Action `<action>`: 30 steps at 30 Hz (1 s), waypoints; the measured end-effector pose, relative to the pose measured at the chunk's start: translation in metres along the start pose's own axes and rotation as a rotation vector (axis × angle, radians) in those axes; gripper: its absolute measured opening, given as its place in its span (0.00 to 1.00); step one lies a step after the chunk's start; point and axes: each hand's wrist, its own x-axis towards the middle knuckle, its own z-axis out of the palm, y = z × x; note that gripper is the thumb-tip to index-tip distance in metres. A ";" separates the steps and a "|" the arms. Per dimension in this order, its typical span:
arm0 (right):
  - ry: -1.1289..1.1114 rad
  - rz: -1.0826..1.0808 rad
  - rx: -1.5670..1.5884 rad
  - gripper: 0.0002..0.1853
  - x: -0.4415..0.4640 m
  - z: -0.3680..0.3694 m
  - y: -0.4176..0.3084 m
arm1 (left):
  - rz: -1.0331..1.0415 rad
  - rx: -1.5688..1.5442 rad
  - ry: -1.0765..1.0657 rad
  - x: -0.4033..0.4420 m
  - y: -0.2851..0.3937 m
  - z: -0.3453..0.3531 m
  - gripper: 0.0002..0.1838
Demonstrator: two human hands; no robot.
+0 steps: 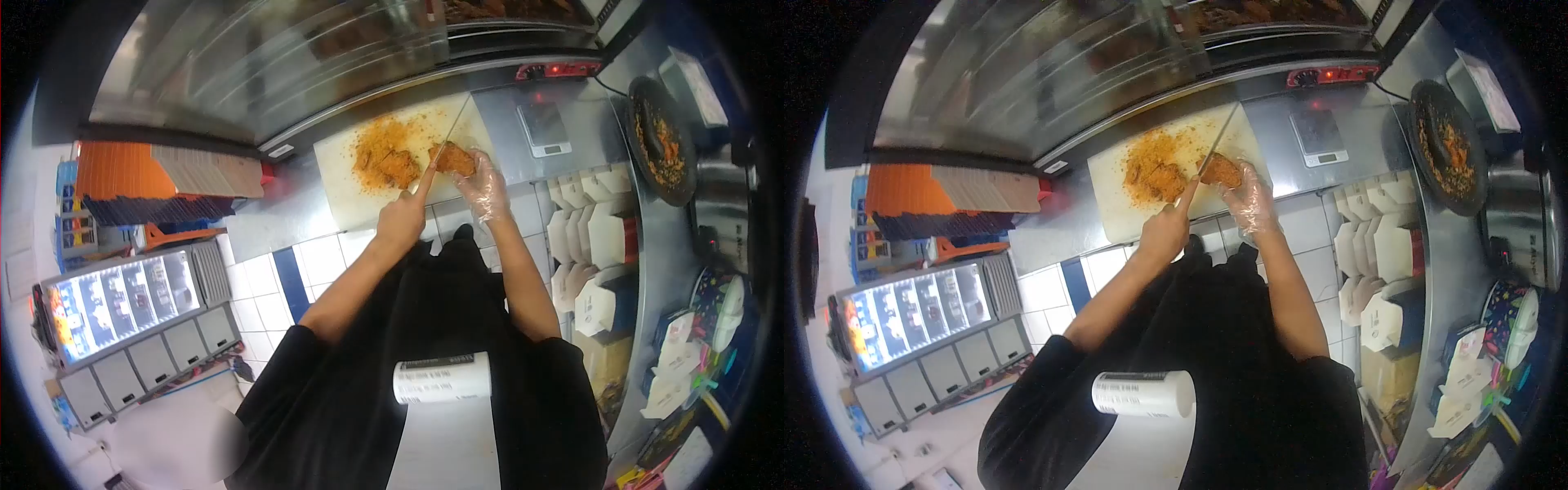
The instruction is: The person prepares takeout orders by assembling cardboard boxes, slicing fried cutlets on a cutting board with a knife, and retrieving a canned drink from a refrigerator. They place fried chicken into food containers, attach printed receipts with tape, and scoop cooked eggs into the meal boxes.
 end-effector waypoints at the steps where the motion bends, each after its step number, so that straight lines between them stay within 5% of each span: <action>1: 0.038 -0.053 0.045 0.29 -0.003 0.002 0.003 | 0.011 0.009 -0.018 -0.004 0.007 -0.006 0.50; 9: 0.047 0.049 -0.003 0.26 -0.006 -0.003 -0.010 | -0.063 -0.067 -0.200 -0.012 0.021 -0.037 0.50; 17: 0.019 0.127 -0.100 0.25 -0.007 0.001 -0.002 | -0.007 -0.057 -0.117 0.030 0.002 0.028 0.49; 19: 0.058 0.063 0.310 0.27 -0.003 0.008 0.008 | -0.005 -0.055 -0.079 0.034 0.003 0.018 0.49; 21: 0.055 0.061 0.218 0.30 -0.003 0.002 0.011 | 0.009 0.037 -0.135 0.030 0.003 0.005 0.50; 23: 0.131 0.152 0.559 0.29 -0.005 0.007 0.017 | 0.000 0.033 -0.099 0.016 0.014 -0.010 0.50; 30: 0.130 0.180 0.444 0.26 -0.007 0.006 0.020 | -0.074 -0.057 -0.288 0.009 0.024 -0.025 0.50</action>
